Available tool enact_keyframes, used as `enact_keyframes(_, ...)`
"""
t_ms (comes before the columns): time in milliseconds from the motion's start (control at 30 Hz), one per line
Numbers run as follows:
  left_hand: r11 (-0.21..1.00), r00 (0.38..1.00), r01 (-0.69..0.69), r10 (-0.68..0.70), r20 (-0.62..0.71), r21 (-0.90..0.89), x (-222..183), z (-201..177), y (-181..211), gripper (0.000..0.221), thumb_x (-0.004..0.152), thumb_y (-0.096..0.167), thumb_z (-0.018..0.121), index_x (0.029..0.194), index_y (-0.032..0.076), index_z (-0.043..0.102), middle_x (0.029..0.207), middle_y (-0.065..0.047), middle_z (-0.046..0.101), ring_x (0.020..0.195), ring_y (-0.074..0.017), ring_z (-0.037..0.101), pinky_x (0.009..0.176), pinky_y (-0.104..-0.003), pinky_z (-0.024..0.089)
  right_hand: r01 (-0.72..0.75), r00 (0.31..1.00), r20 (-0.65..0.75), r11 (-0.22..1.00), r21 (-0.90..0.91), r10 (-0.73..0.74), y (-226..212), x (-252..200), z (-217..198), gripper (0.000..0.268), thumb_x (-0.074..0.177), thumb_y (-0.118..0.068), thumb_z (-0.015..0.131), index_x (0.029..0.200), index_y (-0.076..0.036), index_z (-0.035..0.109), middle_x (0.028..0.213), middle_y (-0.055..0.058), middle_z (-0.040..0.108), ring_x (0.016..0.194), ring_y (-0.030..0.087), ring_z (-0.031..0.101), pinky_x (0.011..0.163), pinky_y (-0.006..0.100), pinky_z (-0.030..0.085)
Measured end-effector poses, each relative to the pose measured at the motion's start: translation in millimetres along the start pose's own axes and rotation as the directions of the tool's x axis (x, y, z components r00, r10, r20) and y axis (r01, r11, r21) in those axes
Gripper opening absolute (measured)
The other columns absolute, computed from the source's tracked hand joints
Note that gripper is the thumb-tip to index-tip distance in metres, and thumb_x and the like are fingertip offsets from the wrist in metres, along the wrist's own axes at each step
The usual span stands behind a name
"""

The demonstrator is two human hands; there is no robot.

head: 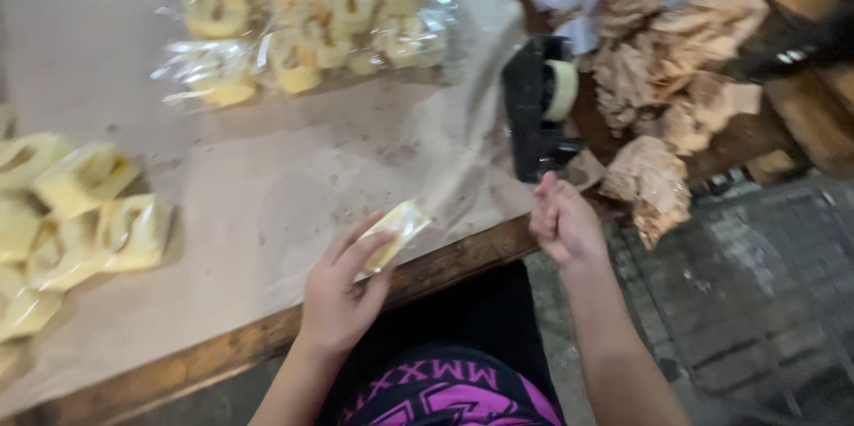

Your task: The person wraps individual roll cake slices in plastic film and seals them using tape from a dispenser.

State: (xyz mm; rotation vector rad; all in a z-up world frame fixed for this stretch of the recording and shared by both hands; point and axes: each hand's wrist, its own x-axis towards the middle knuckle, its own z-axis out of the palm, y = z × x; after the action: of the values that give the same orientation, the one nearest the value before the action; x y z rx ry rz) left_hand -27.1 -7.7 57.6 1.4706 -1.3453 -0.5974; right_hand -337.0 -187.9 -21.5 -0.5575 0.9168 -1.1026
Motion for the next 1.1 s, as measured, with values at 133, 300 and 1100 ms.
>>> enact_keyframes(133,0.976,0.982,-0.185,0.187,-0.009,0.116,2.1,-4.4,1.7,0.044,0.076,-0.002,0.071,0.119,0.010,0.071,0.137,-0.018,0.065,0.121,-0.0363,0.067,0.095,-0.039,0.056,0.055,0.946,0.323,0.973,-0.226,0.022,25.8,-74.5,67.2,0.024,0.104,-0.019,0.062,0.104,0.002,0.074,0.056,0.000,0.054,0.044,0.008,0.044,0.041,0.023,0.033)
enact_keyframes(300,0.922,0.932,-0.349,0.360,-0.038,0.165,-4.2,-6.7,-1.8,0.051,0.079,-0.004,0.069,0.128,0.011,0.067,0.140,-0.022,0.062,0.128,-0.0412,0.064,0.104,-0.043,0.055,0.199,0.905,0.423,0.837,-0.510,0.042,48.8,-99.7,133.7,0.029,0.097,-0.006,0.070,0.125,-0.001,0.073,0.062,-0.005,0.056,0.050,0.003,0.043,0.044,0.021,0.032)
enact_keyframes(1100,0.634,0.932,0.214,-0.361,-0.040,-0.743,-27.0,-37.3,-37.3,0.048,0.103,0.018,0.059,0.147,0.002,0.045,0.123,-0.009,0.060,0.114,-0.0131,0.058,0.100,-0.027,0.048,0.737,0.617,0.763,0.482,-0.474,-0.192,99.6,-76.5,203.5,0.070,0.089,-0.023,0.081,0.147,0.002,0.051,0.122,0.010,0.065,0.108,0.015,0.063,0.096,0.029,0.051)
